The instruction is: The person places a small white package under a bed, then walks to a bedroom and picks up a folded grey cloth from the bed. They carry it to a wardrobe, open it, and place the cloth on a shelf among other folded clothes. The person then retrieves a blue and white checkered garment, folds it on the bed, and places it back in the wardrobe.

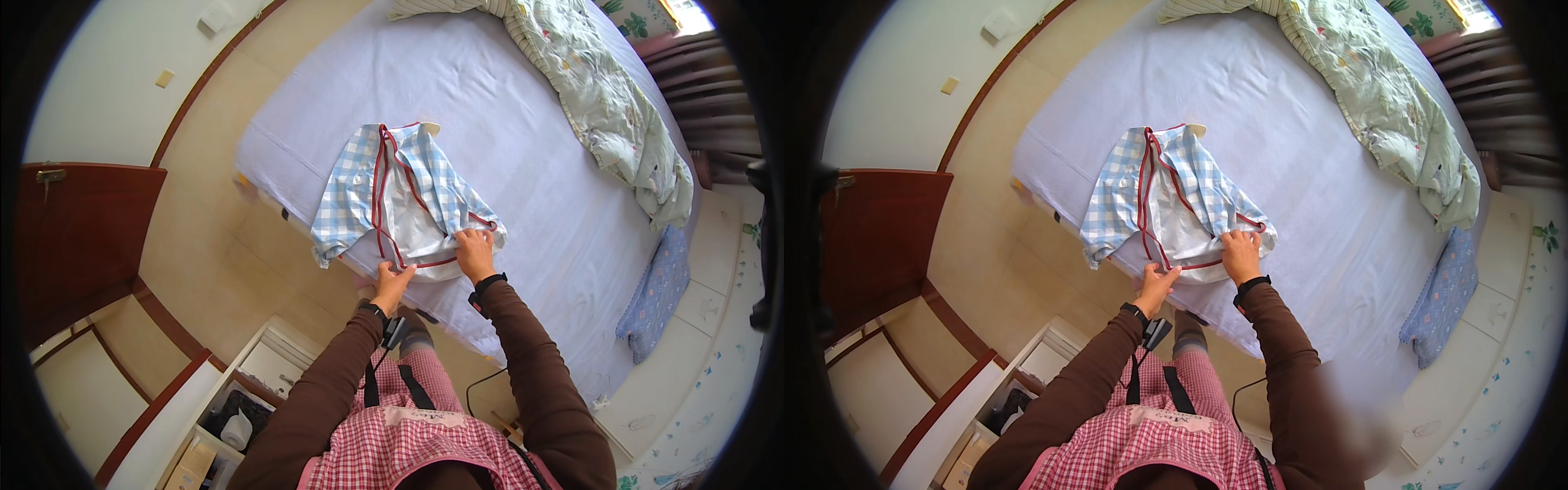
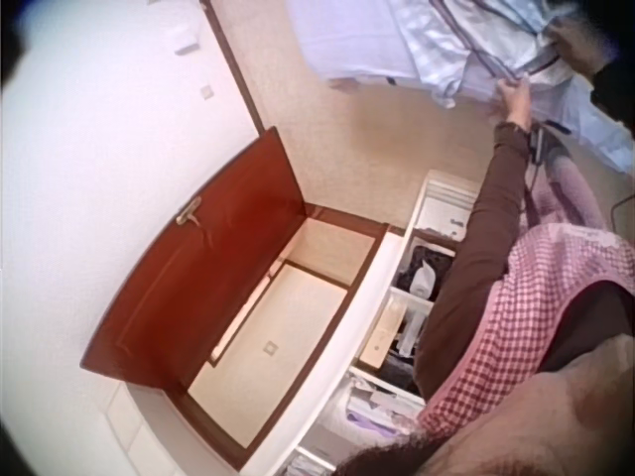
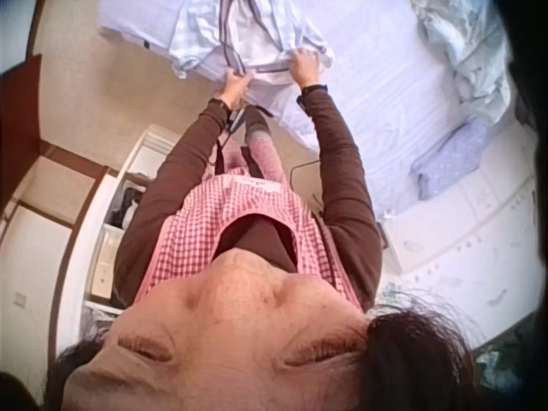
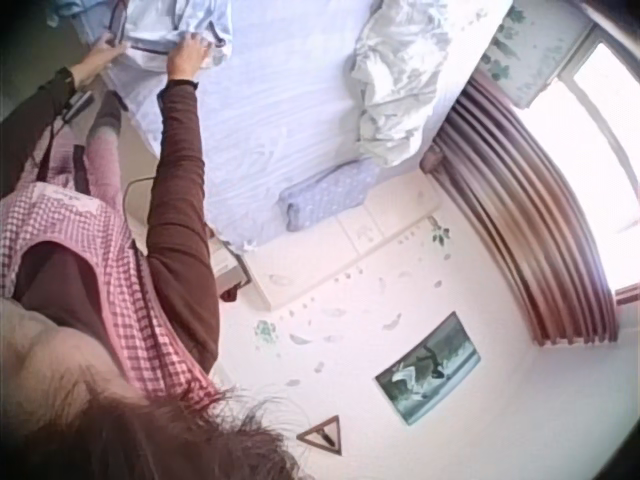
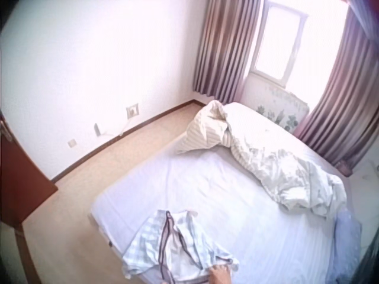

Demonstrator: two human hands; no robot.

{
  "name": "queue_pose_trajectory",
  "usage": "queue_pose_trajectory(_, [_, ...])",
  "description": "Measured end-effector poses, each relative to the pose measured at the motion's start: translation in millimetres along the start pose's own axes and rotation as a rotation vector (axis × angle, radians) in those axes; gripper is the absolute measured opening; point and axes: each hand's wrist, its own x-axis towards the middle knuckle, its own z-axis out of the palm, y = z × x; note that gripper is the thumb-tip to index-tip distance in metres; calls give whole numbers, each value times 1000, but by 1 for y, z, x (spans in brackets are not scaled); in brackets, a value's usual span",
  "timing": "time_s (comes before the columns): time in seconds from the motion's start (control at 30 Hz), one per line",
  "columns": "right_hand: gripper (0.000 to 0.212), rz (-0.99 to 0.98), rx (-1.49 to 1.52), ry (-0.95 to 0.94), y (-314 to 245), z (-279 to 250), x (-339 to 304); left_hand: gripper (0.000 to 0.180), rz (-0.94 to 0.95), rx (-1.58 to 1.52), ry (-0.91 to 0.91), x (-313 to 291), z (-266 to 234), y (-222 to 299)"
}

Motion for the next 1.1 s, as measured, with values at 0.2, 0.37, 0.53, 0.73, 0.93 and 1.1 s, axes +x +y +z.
queue_pose_trajectory(0.2, [22,257,842,-17,37,-44,42,27,83,218,-96,21,-25,-5])
queue_pose_trajectory(0.37, [44,305,1502,435,104,-134,108,31,25,171,-100,6,-44,-4])
queue_pose_trajectory(0.53, [78,649,905,354,109,-76,85,34,638,769,289,-12,-45,27])
queue_pose_trajectory(0.73, [74,462,507,330,60,42,-11,40,560,564,-22,16,-7,101])
queue_pose_trajectory(0.93, [60,583,717,330,43,43,-24,59,215,-145,-175,109,61,182])
queue_pose_trajectory(1.1, [56,496,466,444,32,5,-3,32,13,-445,-262,144,79,200])
